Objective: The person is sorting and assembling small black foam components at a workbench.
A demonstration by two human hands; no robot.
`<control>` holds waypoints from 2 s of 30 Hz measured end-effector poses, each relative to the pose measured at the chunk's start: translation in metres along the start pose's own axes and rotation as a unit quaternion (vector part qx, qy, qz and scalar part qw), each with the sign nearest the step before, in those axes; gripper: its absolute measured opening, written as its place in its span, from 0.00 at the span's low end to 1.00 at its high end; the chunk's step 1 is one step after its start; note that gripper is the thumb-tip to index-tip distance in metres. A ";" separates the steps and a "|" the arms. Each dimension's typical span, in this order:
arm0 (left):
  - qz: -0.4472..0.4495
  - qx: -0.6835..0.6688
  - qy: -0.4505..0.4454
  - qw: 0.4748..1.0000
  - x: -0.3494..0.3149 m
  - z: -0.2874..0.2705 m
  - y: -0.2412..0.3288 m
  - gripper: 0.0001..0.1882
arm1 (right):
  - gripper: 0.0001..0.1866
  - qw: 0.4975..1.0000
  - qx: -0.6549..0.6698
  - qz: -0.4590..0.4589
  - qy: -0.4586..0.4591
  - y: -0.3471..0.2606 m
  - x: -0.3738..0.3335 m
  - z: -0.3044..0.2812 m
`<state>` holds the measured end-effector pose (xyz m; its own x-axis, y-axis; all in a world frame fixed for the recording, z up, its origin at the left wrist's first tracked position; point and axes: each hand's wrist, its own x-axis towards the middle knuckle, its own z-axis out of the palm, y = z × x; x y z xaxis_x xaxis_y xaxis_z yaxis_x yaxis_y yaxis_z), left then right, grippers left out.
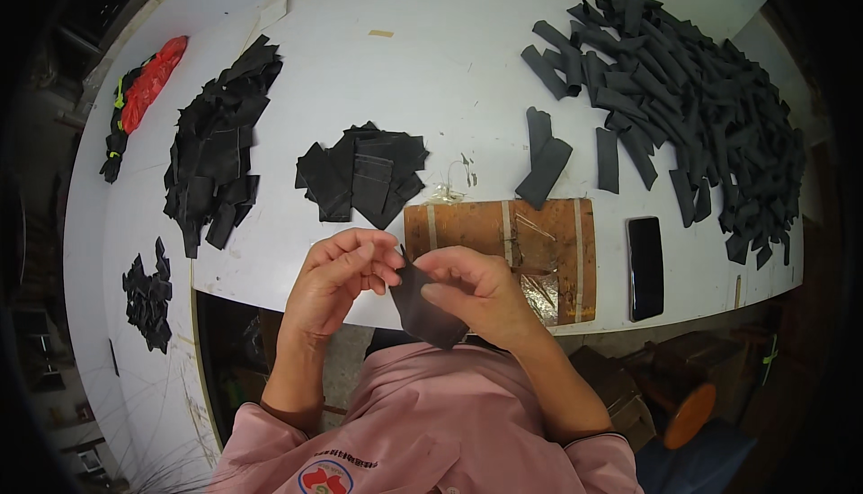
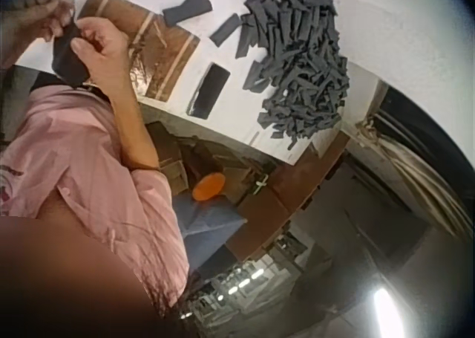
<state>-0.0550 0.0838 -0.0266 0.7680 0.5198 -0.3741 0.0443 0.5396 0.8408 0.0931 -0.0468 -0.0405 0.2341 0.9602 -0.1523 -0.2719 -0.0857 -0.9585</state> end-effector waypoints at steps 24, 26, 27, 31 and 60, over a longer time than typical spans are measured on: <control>0.178 0.220 0.184 0.941 -0.033 0.033 -0.017 0.03 | 0.22 0.893 -0.385 -0.234 0.015 -0.027 0.007 0.014; 0.184 0.243 0.207 0.930 -0.036 0.034 -0.015 0.03 | 0.20 0.868 -0.424 -0.255 0.033 -0.033 0.006 0.019; 0.188 0.231 0.205 0.932 -0.037 0.034 -0.015 0.03 | 0.19 0.841 -0.462 -0.276 0.052 -0.035 0.007 0.021; 0.128 0.117 0.141 0.975 -0.041 0.030 -0.011 0.04 | 0.12 0.933 -0.288 -0.213 0.011 -0.015 0.009 0.012; -0.133 0.091 -0.112 0.981 -0.017 -0.007 0.020 0.05 | 0.03 0.989 -0.031 0.118 -0.081 -0.011 0.014 0.000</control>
<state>-0.0716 0.0907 -0.0064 0.8340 0.2079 -0.5111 0.3592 0.4987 0.7889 0.0995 -0.0329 -0.0325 0.0178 0.9413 -0.3371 -0.2430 -0.3230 -0.9147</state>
